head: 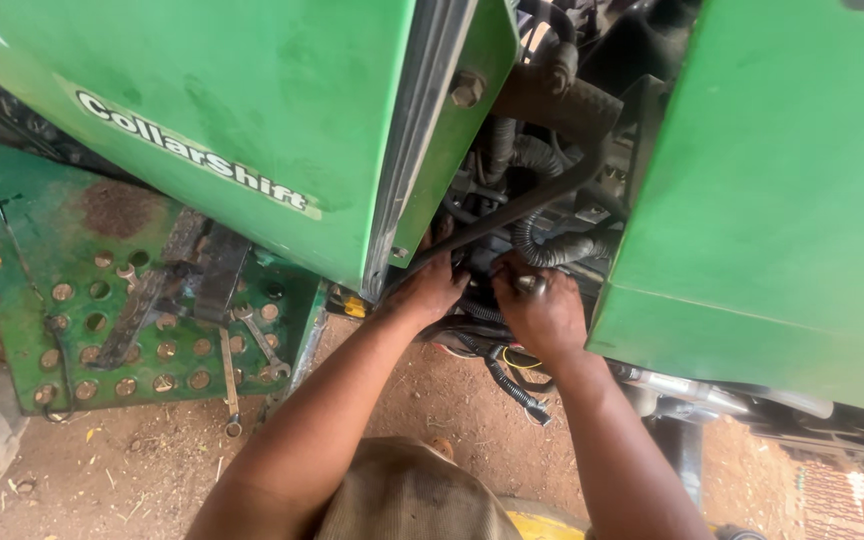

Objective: The person works on the engine compartment of a green tractor, using a wrench to tighten or loosen bolts and nuts. They also handle various wires and hoses within the engine bay.

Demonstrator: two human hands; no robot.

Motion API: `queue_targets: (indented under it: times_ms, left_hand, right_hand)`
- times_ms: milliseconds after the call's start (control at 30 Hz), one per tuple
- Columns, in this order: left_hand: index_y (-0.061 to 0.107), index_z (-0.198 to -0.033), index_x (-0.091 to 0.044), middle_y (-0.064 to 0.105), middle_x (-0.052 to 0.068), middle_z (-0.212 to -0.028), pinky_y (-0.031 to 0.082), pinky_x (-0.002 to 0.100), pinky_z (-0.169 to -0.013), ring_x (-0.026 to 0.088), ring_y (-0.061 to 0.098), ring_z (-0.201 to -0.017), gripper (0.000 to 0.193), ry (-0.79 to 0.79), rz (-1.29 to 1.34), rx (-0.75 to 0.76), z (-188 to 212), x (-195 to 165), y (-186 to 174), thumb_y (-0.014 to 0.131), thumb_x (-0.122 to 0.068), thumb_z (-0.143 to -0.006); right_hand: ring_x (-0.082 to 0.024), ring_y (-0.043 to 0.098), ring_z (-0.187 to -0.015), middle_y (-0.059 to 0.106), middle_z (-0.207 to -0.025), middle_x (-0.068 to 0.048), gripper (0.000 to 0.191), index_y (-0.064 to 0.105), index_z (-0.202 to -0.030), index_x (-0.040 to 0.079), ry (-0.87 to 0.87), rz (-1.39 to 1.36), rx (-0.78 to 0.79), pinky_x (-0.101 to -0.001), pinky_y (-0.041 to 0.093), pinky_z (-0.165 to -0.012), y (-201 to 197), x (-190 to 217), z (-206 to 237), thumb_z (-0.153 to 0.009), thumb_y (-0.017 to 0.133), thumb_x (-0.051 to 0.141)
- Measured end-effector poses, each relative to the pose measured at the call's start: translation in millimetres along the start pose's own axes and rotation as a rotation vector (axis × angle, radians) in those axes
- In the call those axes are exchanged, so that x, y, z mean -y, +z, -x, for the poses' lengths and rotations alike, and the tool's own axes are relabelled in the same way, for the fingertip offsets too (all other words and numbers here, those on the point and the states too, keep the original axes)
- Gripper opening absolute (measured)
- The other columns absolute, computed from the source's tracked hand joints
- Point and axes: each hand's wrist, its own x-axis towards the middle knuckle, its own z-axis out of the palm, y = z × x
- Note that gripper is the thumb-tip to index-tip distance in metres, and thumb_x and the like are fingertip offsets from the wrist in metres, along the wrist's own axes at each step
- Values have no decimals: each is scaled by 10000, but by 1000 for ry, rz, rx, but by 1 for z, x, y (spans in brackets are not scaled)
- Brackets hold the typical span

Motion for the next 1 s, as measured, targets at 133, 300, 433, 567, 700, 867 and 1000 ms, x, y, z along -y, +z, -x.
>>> queue_targets:
  times_ms: [133, 300, 433, 567, 700, 867, 1000]
  left_hand:
    - [50, -1612, -35, -12, 317, -1653, 158, 442, -1270, 449, 59, -1552, 990, 16, 15, -19, -1, -1, 1, 706, -314, -925]
    - [24, -1598, 5, 29, 306, -1657, 155, 448, -1268, 423, 65, -1551, 982, 80, 43, -37, -2, -1, -3, 685, -306, -942]
    - [8, -1616, 1, 50, 287, -1666, 164, 437, -1284, 395, 76, -1565, 973, 51, 90, -26, 1, -3, -7, 660, -259, -942]
    - [-24, -1587, -1, 6, 272, -1668, 141, 449, -1269, 386, 54, -1558, 953, 45, 90, 50, 1, -2, -10, 650, -268, -969]
    - [-45, -1598, -13, -16, 264, -1676, 171, 453, -1266, 381, 70, -1563, 979, 68, 182, 16, 1, 3, -3, 666, -215, -957]
    - [-91, -1633, -1, -15, 307, -1692, 321, 447, -1219, 406, 168, -1547, 1039, 167, 381, -82, -3, 10, 9, 637, -179, -912]
    - [-33, -1596, -24, -10, 354, -1634, 263, 495, -1223, 472, 132, -1510, 1042, 115, 171, -98, -3, 8, 9, 735, -226, -922]
  right_hand:
    - [-312, 712, -778, 744, -933, -108, 173, 712, -1002, 101, 9, -87, -102, -455, 572, -762, 15, -7, 6, -961, 641, 254]
    - [-277, 700, -691, 733, -885, -103, 149, 737, -978, 151, -205, 329, -15, -420, 578, -638, 7, -6, 16, -957, 592, 176]
    - [-225, 685, -648, 745, -1008, -89, 164, 715, -993, 108, -134, 281, 49, -393, 560, -574, 4, 14, 16, -973, 554, 125]
    - [-223, 671, -640, 727, -798, -130, 224, 701, -1061, 101, 178, 137, 146, -390, 561, -648, -7, 23, 9, -1036, 571, 282]
    - [-227, 703, -637, 715, -954, -103, 195, 652, -1137, 123, 278, -141, 382, -382, 586, -612, -19, 23, 20, -1040, 497, 192]
    - [-242, 714, -857, 749, -939, -123, 126, 708, -938, 74, 55, -207, 44, -442, 580, -830, -12, 27, 43, -946, 590, 117]
    - [-275, 691, -1100, 756, -954, -136, 138, 723, -887, 71, -35, -122, -70, -517, 459, -1055, -8, 28, 47, -929, 599, 117]
